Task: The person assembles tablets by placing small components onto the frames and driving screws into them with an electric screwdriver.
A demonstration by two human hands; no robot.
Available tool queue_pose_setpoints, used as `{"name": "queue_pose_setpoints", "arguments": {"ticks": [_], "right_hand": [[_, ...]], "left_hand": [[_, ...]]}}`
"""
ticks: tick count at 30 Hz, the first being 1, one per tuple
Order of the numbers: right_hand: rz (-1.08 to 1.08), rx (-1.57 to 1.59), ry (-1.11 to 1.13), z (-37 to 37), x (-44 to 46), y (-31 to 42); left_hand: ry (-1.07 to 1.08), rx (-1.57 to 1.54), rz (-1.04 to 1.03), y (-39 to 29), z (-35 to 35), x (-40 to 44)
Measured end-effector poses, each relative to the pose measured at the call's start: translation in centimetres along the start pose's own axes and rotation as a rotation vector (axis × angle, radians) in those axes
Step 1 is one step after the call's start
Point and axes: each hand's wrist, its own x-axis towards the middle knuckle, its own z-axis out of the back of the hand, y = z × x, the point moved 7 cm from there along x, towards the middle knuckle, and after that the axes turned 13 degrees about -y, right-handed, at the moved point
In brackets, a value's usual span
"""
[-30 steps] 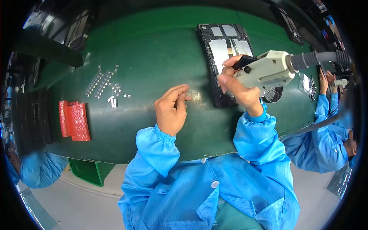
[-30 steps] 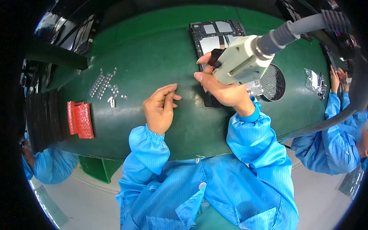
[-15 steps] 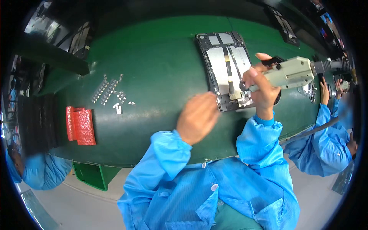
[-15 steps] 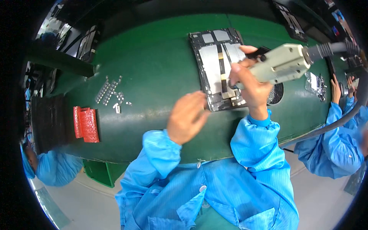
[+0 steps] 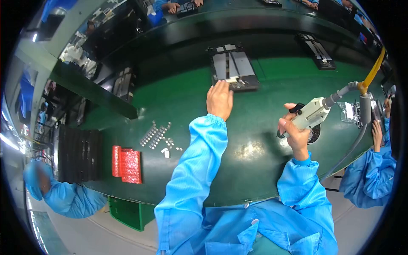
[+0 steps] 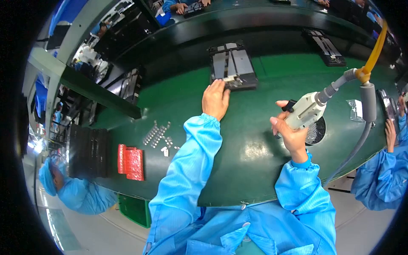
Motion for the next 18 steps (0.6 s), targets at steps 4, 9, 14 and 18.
{"name": "queue_pose_setpoints", "arguments": {"ticks": [4, 9, 14, 18], "right_hand": [[-0.038, -0.028, 0.037, -0.7, -0.4, -0.5], [-0.092, -0.029, 0.069, -1.0, -0.7, -1.1], [-0.142, 0.026, 0.104, -0.6, -0.8, -1.6], [0.004, -0.08, 0.198, -0.1, -0.9, -0.8]], "left_hand": [[0.194, -0.245, 0.23, -0.7, 0.3, -2.2], [0.224, -0.213, 0.095, -2.1, 0.1, -3.8], [0.264, -0.222, 0.087, -2.7, 0.2, -3.3], [0.286, -0.198, 0.06, -3.2, 0.1, -3.3]]}}
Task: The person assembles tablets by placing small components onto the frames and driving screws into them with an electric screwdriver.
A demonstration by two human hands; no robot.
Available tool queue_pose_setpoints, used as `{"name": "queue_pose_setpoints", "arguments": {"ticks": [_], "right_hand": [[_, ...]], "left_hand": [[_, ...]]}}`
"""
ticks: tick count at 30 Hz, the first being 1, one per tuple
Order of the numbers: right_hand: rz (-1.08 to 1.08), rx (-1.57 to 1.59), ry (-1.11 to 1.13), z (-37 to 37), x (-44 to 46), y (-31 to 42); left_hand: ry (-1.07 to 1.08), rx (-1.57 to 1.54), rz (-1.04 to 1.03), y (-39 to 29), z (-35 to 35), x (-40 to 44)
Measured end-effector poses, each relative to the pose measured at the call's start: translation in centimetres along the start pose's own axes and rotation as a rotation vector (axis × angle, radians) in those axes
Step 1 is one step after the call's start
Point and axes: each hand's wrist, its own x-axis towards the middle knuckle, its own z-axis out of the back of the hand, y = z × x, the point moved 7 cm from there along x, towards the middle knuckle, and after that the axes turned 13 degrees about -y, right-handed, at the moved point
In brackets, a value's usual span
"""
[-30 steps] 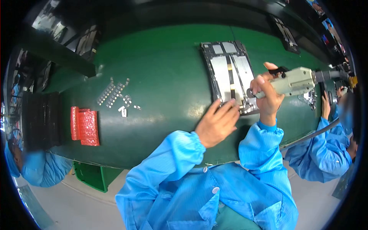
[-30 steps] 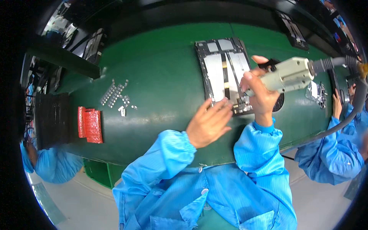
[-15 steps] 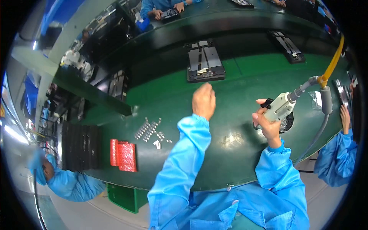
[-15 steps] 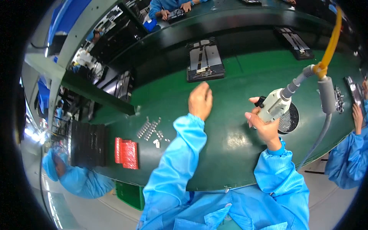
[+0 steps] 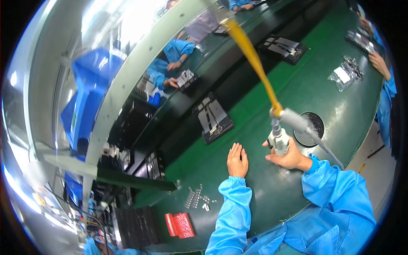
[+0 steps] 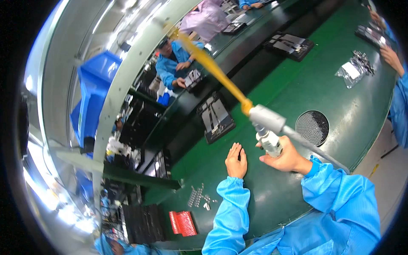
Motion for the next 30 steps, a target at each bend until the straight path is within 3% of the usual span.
{"name": "queue_pose_setpoints", "arguments": {"ticks": [4, 5, 7, 11, 12, 13, 15, 21, 24, 25, 30], "right_hand": [[0.002, 0.124, 0.029, 0.7, -0.3, 1.8], [-0.091, 0.222, 0.026, 0.8, -0.7, 0.5], [0.06, 0.007, 0.133, 1.0, -1.4, -0.4], [0.148, 0.03, 0.206, 2.9, -1.3, 1.1], [0.157, -0.023, 0.213, 3.4, -1.3, 1.8], [0.088, -0.024, 0.282, 3.8, -1.3, 2.0], [0.152, 0.037, 0.259, 4.5, -1.5, 2.0], [0.149, 0.077, 0.29, 5.1, -1.4, 0.9], [0.04, 0.184, 0.33, 5.6, -1.3, 1.2], [0.095, 0.17, 0.299, 5.4, -1.2, 1.1], [-0.003, 0.205, 0.271, 5.9, -0.7, 0.6]], "left_hand": [[0.006, 0.017, 0.003, -0.6, 0.0, -0.3], [0.01, 0.018, 0.009, -0.7, 0.0, -0.4], [0.017, 0.017, 0.018, -0.8, 0.2, -0.7], [0.068, -0.034, 0.155, -1.4, -0.3, -0.9], [0.095, 0.14, -0.143, -2.6, -1.2, -0.2], [0.07, 0.136, -0.208, -3.0, -2.4, 0.3], [0.041, -0.037, -0.003, -4.2, -5.1, 2.1], [0.262, -0.127, -0.275, -14.0, -15.5, 9.4], [0.334, -0.183, -0.323, -17.7, -21.3, 12.7], [0.362, -0.204, -0.331, -19.0, -23.1, 13.6], [0.428, -0.05, -0.431, -20.6, -31.9, 18.0]]}}
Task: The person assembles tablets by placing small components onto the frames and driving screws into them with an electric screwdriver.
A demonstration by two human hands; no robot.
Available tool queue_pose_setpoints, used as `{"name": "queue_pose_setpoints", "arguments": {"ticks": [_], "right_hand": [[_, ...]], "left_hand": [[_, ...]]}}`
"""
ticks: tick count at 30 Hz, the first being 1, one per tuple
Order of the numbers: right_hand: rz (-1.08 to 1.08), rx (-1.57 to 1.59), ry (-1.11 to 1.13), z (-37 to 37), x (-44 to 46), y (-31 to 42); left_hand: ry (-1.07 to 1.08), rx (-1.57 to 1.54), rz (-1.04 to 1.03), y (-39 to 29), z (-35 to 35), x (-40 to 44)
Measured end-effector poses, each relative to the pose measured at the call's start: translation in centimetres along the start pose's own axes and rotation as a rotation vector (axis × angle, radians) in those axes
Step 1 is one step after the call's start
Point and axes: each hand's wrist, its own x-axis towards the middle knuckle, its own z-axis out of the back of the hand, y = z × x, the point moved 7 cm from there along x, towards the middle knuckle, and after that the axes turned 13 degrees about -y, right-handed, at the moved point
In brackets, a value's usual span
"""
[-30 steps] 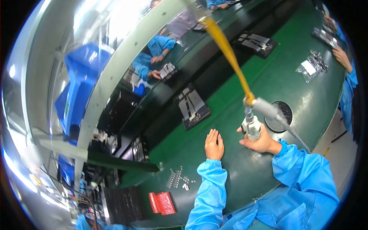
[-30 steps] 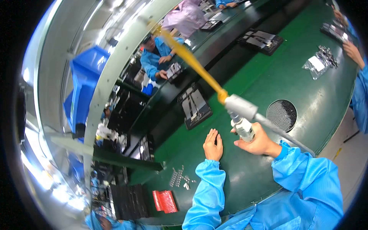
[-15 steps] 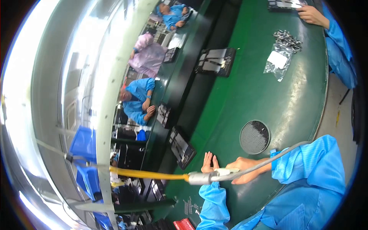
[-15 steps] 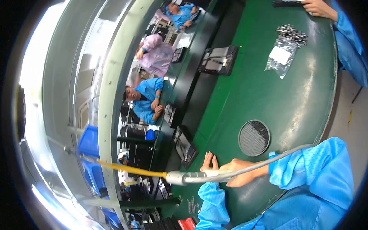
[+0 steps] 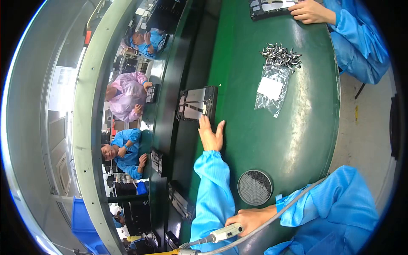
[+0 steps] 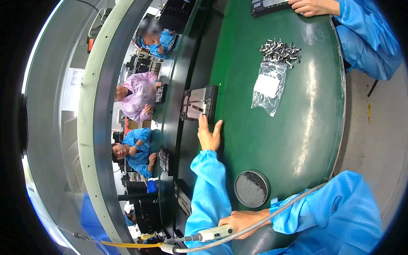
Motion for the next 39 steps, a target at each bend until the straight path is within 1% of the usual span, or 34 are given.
{"name": "queue_pose_setpoints", "arguments": {"ticks": [3, 4, 5, 7, 8, 9, 11, 13, 14, 16, 18, 20, 21, 22, 23, 24, 25, 26, 27, 28, 31, 33, 35, 36, 37, 38, 39], "right_hand": [[-0.003, -0.021, -0.007, 0.2, 0.2, -0.4], [-0.004, -0.017, -0.009, 0.3, 0.2, -0.3], [-0.011, -0.016, -0.018, 0.5, 0.3, -0.3], [-0.022, -0.008, -0.018, 0.8, 0.4, -0.4], [-0.041, -0.023, -0.014, 0.9, 0.4, -0.4], [-0.058, -0.038, -0.005, 1.1, 0.4, -0.2], [-0.058, -0.064, -0.005, 1.2, 0.6, 0.2], [-0.03, -0.074, -0.041, 1.4, 0.6, 0.5], [-0.04, -0.066, -0.031, 1.3, 0.6, 0.1], [0.004, -0.073, -0.057, 1.2, 0.6, -0.1], [0.045, -0.11, -0.068, 1.3, 0.6, -0.4], [0.004, -0.122, -0.06, 1.8, 0.7, -0.1], [-0.019, -0.129, -0.05, 1.7, 0.6, -0.1], [-0.005, -0.109, -0.06, 1.4, 0.6, -0.7], [0.031, -0.065, -0.065, 1.4, 0.7, -0.8], [0.043, -0.073, -0.074, 1.4, 0.7, -0.4], [0.049, -0.082, -0.08, 1.5, 0.7, -0.1], [0.055, -0.103, -0.069, 1.5, 0.7, -0.1], [0.115, -0.091, -0.1, 1.5, 0.7, 0.0], [0.116, -0.109, -0.1, 1.4, 0.6, -0.3], [0.13, -0.143, -0.077, 1.3, 0.7, 0.0], [0.153, -0.187, -0.122, 1.1, 0.8, 0.6], [0.203, -0.323, -0.083, 0.8, 0.8, 0.4], [0.197, -0.298, -0.104, 0.8, 1.1, 0.9], [0.183, -0.277, -0.127, 0.7, 1.3, 1.3], [0.123, -0.225, -0.132, 0.6, 1.3, 0.2], [-0.049, -0.222, -0.175, 0.8, 1.1, 0.0]], "left_hand": [[-0.029, 0.222, -0.078, 2.9, -1.5, 2.6], [-0.037, 0.247, -0.101, 3.0, -1.0, 3.3], [0.01, 0.184, -0.052, 3.3, -0.7, 3.8], [-0.025, 0.338, -0.185, 2.5, 0.4, 3.9], [-0.068, 0.359, -0.268, 2.0, 0.7, 3.6], [-0.063, 0.41, -0.267, 3.2, 0.4, 3.2], [-0.174, 0.301, -0.079, 6.0, 2.0, 2.5], [-0.16, 0.283, -0.02, 8.1, 4.0, 0.6], [-0.142, 0.229, -0.02, 8.7, 5.2, -1.2], [-0.19, 0.19, -0.249, 8.3, 8.1, -6.7], [-0.105, 0.186, -0.233, 6.9, 11.5, -12.7], [-0.081, 0.195, -0.209, 6.1, 14.5, -19.8], [-0.077, 0.203, -0.207, 5.5, 15.8, -23.3], [-0.147, 0.186, -0.198, 5.0, 16.9, -26.9], [-0.019, 0.148, -0.124, 5.5, 18.0, -30.2], [-0.136, 0.247, -0.128, 1.7, 19.5, -31.7], [0.006, 0.285, 0.009, 0.2, 20.0, -33.3], [-0.047, 0.245, 0.003, -1.2, 21.3, -35.3], [-0.101, 0.206, 0.003, -2.8, 22.6, -37.3], [-0.066, 0.205, 0.098, -4.4, 23.1, -37.5], [-0.045, 0.163, 0.152, -7.7, 24.3, -41.0], [-0.048, 0.141, 0.18, -9.3, 23.9, -43.4], [-0.096, 0.032, 0.211, -10.9, 23.7, -43.8], [-0.087, 0.02, 0.208, -11.4, 23.4, -44.0], [0.063, 0.107, 0.283, -11.0, 22.4, -44.4], [0.035, 0.074, 0.278, -11.0, 22.5, -44.2], [0.011, 0.038, 0.282, -10.8, 22.6, -44.1]]}}
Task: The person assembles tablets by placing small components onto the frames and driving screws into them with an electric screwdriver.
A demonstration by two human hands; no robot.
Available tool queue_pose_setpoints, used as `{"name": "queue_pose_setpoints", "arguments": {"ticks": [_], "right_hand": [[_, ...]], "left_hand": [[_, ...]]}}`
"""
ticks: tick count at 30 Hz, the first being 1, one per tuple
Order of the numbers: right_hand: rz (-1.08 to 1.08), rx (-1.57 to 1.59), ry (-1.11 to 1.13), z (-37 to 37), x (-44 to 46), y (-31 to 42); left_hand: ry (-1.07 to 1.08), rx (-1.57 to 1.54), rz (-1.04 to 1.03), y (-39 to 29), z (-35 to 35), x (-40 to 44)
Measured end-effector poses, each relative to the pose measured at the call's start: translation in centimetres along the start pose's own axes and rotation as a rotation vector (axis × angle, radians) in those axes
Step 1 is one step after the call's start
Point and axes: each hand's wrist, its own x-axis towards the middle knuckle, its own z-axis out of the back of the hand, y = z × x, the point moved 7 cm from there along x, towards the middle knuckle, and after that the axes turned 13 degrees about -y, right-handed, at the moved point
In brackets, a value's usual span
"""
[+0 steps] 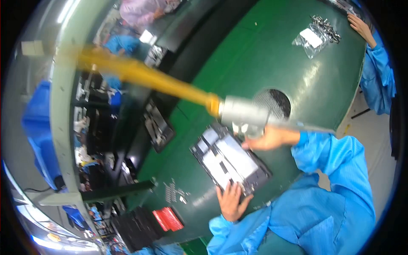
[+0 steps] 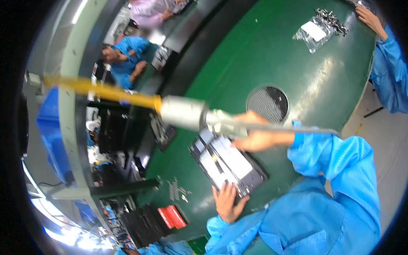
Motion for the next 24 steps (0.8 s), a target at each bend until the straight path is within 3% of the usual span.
{"name": "queue_pose_setpoints", "arguments": {"ticks": [2, 4, 8, 10, 11, 12, 14, 17, 24], "right_hand": [[-0.223, 0.178, 0.005, -0.2, 0.0, -0.4], [0.019, 0.27, -0.247, 0.7, 1.3, 2.3], [0.111, 0.066, -0.376, 2.0, 2.7, 3.3], [0.106, 0.015, -0.387, 2.2, 3.3, 2.4], [0.105, -0.014, -0.388, 2.1, 3.3, 2.0], [0.104, -0.028, -0.387, 2.0, 3.4, 1.6], [0.099, -0.051, -0.393, 1.8, 3.3, 0.7], [0.101, -0.055, -0.378, 0.8, 2.5, 1.1], [0.011, -0.1, -0.213, -1.8, -2.2, 1.7]], "left_hand": [[-0.094, -0.055, 0.042, 0.6, -0.1, 0.3], [-0.142, -0.089, 0.08, 0.6, -0.2, 1.2], [-0.216, -0.184, 0.059, -0.6, 0.5, 0.8], [-0.093, -0.497, -0.112, -3.1, 0.4, -0.6], [-0.131, -0.942, -0.041, -3.8, 0.4, -1.1], [0.021, -1.149, 0.016, -5.0, -0.1, -1.6], [0.62, -1.483, 0.29, -6.2, -2.8, -4.1], [0.647, -1.382, 0.116, -6.6, -2.9, -4.5], [0.775, -1.311, 0.138, -7.4, -4.7, -5.1]]}}
